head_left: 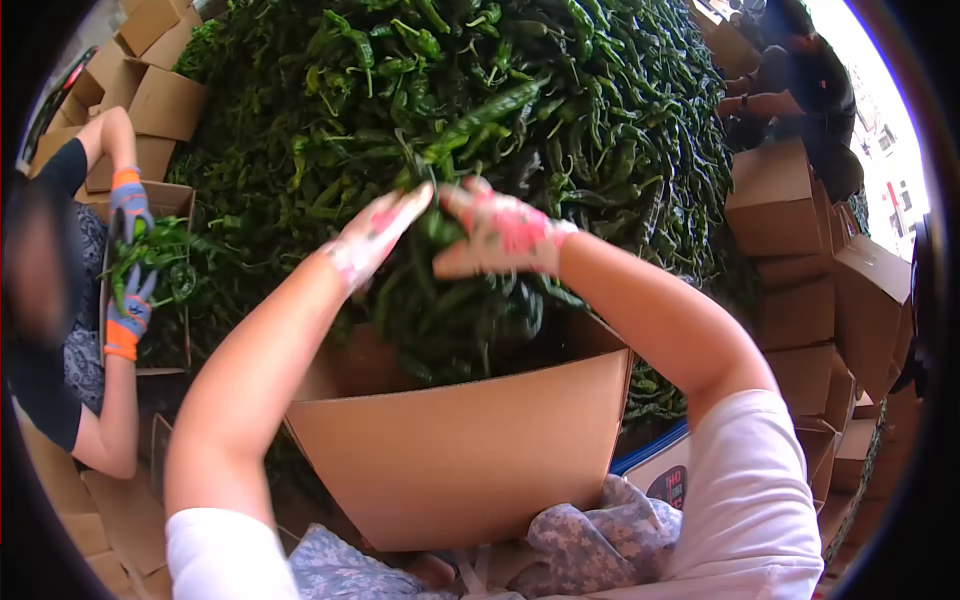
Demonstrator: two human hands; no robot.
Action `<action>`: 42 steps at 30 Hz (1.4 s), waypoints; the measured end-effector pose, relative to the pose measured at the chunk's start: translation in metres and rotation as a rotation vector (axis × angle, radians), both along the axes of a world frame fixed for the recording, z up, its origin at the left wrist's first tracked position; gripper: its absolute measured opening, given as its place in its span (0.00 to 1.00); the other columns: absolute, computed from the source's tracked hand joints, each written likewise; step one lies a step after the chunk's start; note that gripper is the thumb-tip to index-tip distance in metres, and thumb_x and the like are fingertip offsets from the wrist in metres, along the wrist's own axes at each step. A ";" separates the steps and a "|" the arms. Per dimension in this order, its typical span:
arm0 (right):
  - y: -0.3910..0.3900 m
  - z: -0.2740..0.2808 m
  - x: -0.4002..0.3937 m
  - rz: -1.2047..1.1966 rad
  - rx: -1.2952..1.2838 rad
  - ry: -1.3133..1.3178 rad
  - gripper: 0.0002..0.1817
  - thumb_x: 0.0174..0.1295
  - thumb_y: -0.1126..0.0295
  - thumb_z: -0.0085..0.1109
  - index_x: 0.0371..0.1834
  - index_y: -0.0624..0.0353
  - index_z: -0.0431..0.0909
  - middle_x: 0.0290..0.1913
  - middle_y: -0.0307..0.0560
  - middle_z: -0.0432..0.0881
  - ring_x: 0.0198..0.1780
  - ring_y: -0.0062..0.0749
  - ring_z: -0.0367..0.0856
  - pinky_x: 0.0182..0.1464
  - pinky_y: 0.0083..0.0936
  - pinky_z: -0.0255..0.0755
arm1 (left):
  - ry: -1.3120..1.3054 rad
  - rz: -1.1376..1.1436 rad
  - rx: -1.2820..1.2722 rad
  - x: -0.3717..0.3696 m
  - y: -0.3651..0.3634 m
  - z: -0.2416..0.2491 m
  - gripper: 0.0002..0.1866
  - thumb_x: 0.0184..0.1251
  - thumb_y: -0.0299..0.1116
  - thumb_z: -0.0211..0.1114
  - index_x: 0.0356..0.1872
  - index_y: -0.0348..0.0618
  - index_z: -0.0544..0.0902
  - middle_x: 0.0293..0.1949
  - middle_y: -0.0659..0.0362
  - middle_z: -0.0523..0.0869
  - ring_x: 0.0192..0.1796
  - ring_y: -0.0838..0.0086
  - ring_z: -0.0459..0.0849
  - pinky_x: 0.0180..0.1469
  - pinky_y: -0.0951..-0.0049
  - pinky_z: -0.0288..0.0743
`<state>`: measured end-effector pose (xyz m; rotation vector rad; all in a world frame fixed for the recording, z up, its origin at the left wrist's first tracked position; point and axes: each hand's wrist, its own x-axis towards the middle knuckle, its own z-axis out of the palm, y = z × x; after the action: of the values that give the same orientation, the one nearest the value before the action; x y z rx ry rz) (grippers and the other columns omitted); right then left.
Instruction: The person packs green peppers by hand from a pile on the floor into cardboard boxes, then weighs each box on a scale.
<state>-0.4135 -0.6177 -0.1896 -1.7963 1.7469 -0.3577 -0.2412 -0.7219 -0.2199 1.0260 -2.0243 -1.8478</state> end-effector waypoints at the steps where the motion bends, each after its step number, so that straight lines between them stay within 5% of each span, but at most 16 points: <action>1: 0.018 0.008 0.009 0.144 0.056 -0.005 0.45 0.47 0.50 0.70 0.65 0.61 0.61 0.60 0.64 0.66 0.57 0.55 0.75 0.56 0.40 0.72 | -0.095 -0.032 -0.040 0.021 0.017 0.013 0.29 0.70 0.57 0.53 0.51 0.38 0.78 0.49 0.57 0.81 0.52 0.74 0.73 0.62 0.72 0.62; 3: 0.059 0.000 0.010 0.493 0.129 -0.256 0.40 0.57 0.53 0.63 0.69 0.63 0.59 0.63 0.66 0.67 0.61 0.53 0.73 0.63 0.36 0.67 | -0.335 -0.397 0.065 0.059 0.043 0.037 0.24 0.71 0.54 0.54 0.43 0.39 0.78 0.41 0.62 0.81 0.44 0.78 0.72 0.51 0.71 0.70; 4: 0.073 0.028 0.009 0.430 0.503 -0.393 0.38 0.60 0.54 0.60 0.70 0.62 0.59 0.65 0.63 0.68 0.64 0.49 0.70 0.65 0.34 0.65 | -0.334 -0.668 0.198 0.086 0.043 0.025 0.28 0.70 0.55 0.55 0.51 0.37 0.78 0.47 0.60 0.82 0.50 0.77 0.74 0.54 0.71 0.71; 6: 0.082 0.063 -0.018 0.513 0.432 -0.225 0.37 0.59 0.52 0.61 0.67 0.63 0.65 0.64 0.58 0.72 0.61 0.43 0.75 0.62 0.33 0.69 | -0.624 -0.967 0.035 0.111 0.058 0.055 0.43 0.62 0.66 0.54 0.68 0.42 0.66 0.63 0.49 0.75 0.65 0.61 0.72 0.66 0.67 0.65; 9: 0.104 0.050 -0.099 -0.122 -0.161 -0.595 0.14 0.65 0.67 0.56 0.48 0.65 0.79 0.36 0.42 0.82 0.35 0.21 0.79 0.39 0.21 0.76 | -0.614 -0.840 -0.012 0.120 0.061 0.074 0.38 0.66 0.64 0.50 0.62 0.40 0.74 0.56 0.46 0.81 0.59 0.55 0.78 0.61 0.64 0.71; 10: 0.105 0.054 -0.110 -0.497 -0.344 -0.364 0.13 0.64 0.67 0.57 0.46 0.65 0.79 0.36 0.40 0.82 0.33 0.20 0.78 0.37 0.18 0.73 | -0.461 -0.750 -0.077 0.122 0.060 0.072 0.32 0.69 0.59 0.51 0.56 0.39 0.79 0.49 0.49 0.84 0.53 0.59 0.82 0.58 0.67 0.73; 13: 0.139 -0.018 -0.213 -0.983 -0.733 -0.203 0.24 0.61 0.58 0.63 0.55 0.63 0.75 0.44 0.41 0.81 0.44 0.22 0.78 0.49 0.20 0.70 | -0.256 -0.344 -0.078 0.120 0.049 0.058 0.20 0.72 0.46 0.53 0.44 0.37 0.81 0.40 0.56 0.86 0.42 0.74 0.83 0.47 0.72 0.77; 15: 0.152 -0.077 -0.232 -1.144 -0.624 -0.669 0.34 0.65 0.54 0.58 0.66 0.67 0.64 0.61 0.45 0.73 0.61 0.26 0.70 0.63 0.22 0.61 | -0.141 -0.098 -0.008 0.112 0.038 0.041 0.13 0.72 0.40 0.55 0.41 0.40 0.80 0.40 0.58 0.85 0.41 0.74 0.83 0.43 0.74 0.78; 22: 0.077 -0.001 -0.024 -0.123 -0.451 -0.114 0.38 0.52 0.56 0.63 0.67 0.54 0.64 0.61 0.61 0.71 0.62 0.55 0.69 0.63 0.39 0.66 | 0.161 0.167 0.219 0.055 -0.011 -0.001 0.17 0.72 0.39 0.56 0.56 0.41 0.75 0.49 0.56 0.82 0.45 0.73 0.82 0.44 0.74 0.77; 25: 0.070 0.021 -0.009 0.202 -0.422 -0.245 0.33 0.55 0.58 0.62 0.66 0.54 0.68 0.58 0.57 0.75 0.57 0.49 0.76 0.59 0.38 0.70 | 0.129 0.196 0.174 0.046 -0.039 -0.016 0.18 0.72 0.40 0.57 0.57 0.43 0.75 0.52 0.58 0.81 0.47 0.73 0.81 0.46 0.72 0.76; 27: 0.068 0.042 -0.057 -0.111 -0.326 -0.661 0.31 0.56 0.57 0.63 0.64 0.56 0.70 0.54 0.54 0.79 0.53 0.43 0.80 0.58 0.34 0.72 | 0.138 0.306 0.179 0.053 -0.047 -0.025 0.19 0.71 0.40 0.58 0.58 0.44 0.75 0.54 0.60 0.80 0.51 0.74 0.79 0.47 0.73 0.75; 31: 0.044 -0.018 -0.202 -0.930 -0.483 -0.016 0.42 0.56 0.41 0.59 0.66 0.63 0.67 0.54 0.57 0.79 0.56 0.41 0.78 0.59 0.33 0.69 | 0.121 0.388 0.003 0.067 -0.072 -0.063 0.17 0.72 0.37 0.57 0.57 0.44 0.76 0.55 0.61 0.79 0.52 0.77 0.79 0.49 0.77 0.74; 33: 0.019 -0.052 -0.176 -0.907 -0.439 0.306 0.53 0.52 0.32 0.57 0.71 0.63 0.58 0.61 0.63 0.72 0.64 0.48 0.69 0.64 0.36 0.64 | 0.261 0.327 -0.270 0.062 -0.092 -0.101 0.17 0.73 0.35 0.55 0.58 0.40 0.76 0.57 0.59 0.78 0.57 0.76 0.77 0.58 0.77 0.70; 37: 0.034 -0.026 -0.094 -0.594 -0.299 0.179 0.52 0.49 0.42 0.67 0.72 0.60 0.55 0.63 0.65 0.67 0.68 0.54 0.64 0.67 0.39 0.61 | -0.425 -0.089 -0.763 0.016 -0.027 -0.036 0.20 0.69 0.45 0.59 0.53 0.40 0.79 0.65 0.45 0.69 0.67 0.56 0.68 0.68 0.62 0.61; 39: 0.050 -0.007 -0.086 -0.192 -0.098 -0.015 0.46 0.51 0.49 0.69 0.70 0.59 0.59 0.65 0.62 0.66 0.66 0.53 0.66 0.67 0.38 0.62 | -0.441 -0.200 -0.722 0.030 -0.009 -0.018 0.19 0.67 0.48 0.60 0.47 0.43 0.82 0.64 0.41 0.67 0.69 0.51 0.63 0.69 0.58 0.58; 42: 0.038 -0.028 -0.098 -0.363 -0.171 0.024 0.46 0.51 0.46 0.67 0.72 0.49 0.59 0.69 0.63 0.62 0.67 0.55 0.65 0.68 0.43 0.61 | -0.315 -0.250 -0.563 0.063 -0.021 -0.023 0.21 0.68 0.46 0.60 0.54 0.43 0.78 0.60 0.48 0.70 0.70 0.57 0.63 0.70 0.61 0.56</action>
<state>-0.5118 -0.5802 -0.2177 -1.5938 2.1164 -0.6533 -0.1778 -0.7432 -0.2426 0.9679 -2.7385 -1.1215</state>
